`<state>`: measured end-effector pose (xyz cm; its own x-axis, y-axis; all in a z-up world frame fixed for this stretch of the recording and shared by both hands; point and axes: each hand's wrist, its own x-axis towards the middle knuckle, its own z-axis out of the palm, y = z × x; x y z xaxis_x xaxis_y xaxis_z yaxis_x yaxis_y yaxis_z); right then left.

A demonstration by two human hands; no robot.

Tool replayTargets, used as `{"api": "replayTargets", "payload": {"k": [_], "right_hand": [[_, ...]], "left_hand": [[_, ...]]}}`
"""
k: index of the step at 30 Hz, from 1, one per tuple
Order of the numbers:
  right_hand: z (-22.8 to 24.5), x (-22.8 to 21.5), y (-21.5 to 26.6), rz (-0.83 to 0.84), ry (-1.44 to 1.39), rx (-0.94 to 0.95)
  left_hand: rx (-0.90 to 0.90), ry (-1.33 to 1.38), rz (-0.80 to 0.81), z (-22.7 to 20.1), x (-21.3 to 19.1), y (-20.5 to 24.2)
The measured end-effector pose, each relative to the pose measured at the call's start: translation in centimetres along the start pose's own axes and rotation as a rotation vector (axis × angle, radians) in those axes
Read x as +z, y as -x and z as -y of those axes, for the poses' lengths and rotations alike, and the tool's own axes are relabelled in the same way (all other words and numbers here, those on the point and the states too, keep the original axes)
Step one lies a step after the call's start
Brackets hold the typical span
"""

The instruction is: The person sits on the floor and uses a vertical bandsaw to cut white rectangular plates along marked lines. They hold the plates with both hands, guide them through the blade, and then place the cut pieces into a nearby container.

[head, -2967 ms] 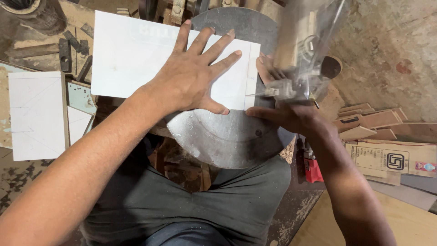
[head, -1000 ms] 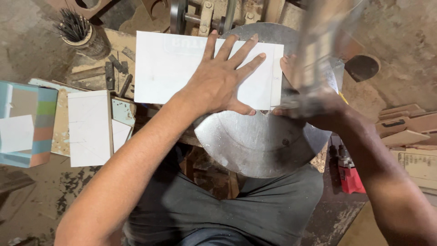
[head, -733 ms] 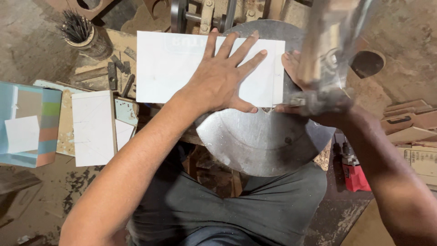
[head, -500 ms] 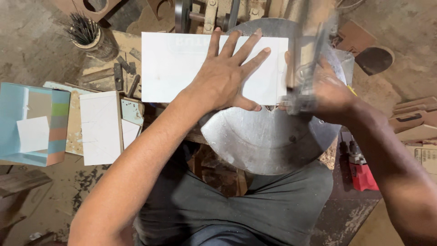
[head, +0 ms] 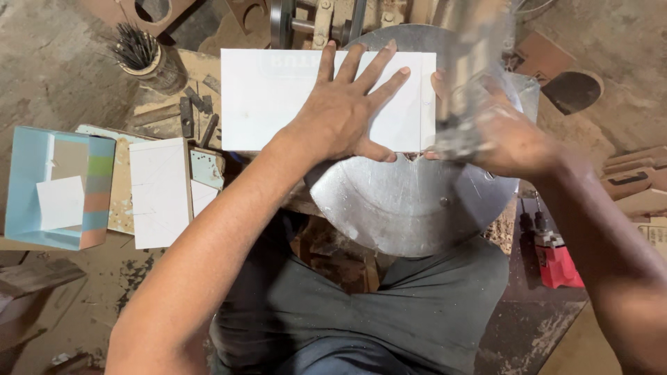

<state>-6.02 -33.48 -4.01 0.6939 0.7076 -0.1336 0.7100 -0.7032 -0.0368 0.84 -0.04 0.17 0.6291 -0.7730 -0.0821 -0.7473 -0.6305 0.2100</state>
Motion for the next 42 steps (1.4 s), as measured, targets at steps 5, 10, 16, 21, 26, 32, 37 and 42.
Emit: {"api": "replayTargets", "payload": {"k": [5,10,16,21,26,32,37,42], "right_hand": [[4.5,-6.6,-1.8,0.125,-0.268,0.383],[9.8,-10.4,0.4,0.154,-0.034,0.16],[19.2,-6.1,4.1,-0.216,-0.246,0.581],[28.5,-4.0,2.1,-0.383,-0.542,0.877],[36.2,-4.0,-4.4,-0.349,-0.964,0.743],[38.7,-3.0,-14.2,-0.311,-0.734,0.308],[39.4,0.7,-13.3,-0.207,-0.903,0.444],[38.4,9.8,-8.7,-0.033,-0.855,0.48]], "left_hand": [[-0.003,0.019,-0.005,-0.5,-1.6,1.1],[0.079,0.067,-0.075,-1.1,-0.9,6.0],[-0.44,0.571,-0.116,1.6,2.8,13.7],[-0.712,1.497,-0.594,1.0,8.3,20.7],[-0.852,2.105,-0.904,-1.1,17.6,29.0],[-1.144,2.23,-1.357,3.6,22.5,35.8],[-0.983,2.059,-1.9,13.6,27.9,40.1],[-0.954,1.887,-2.247,27.4,32.9,43.1]]}}
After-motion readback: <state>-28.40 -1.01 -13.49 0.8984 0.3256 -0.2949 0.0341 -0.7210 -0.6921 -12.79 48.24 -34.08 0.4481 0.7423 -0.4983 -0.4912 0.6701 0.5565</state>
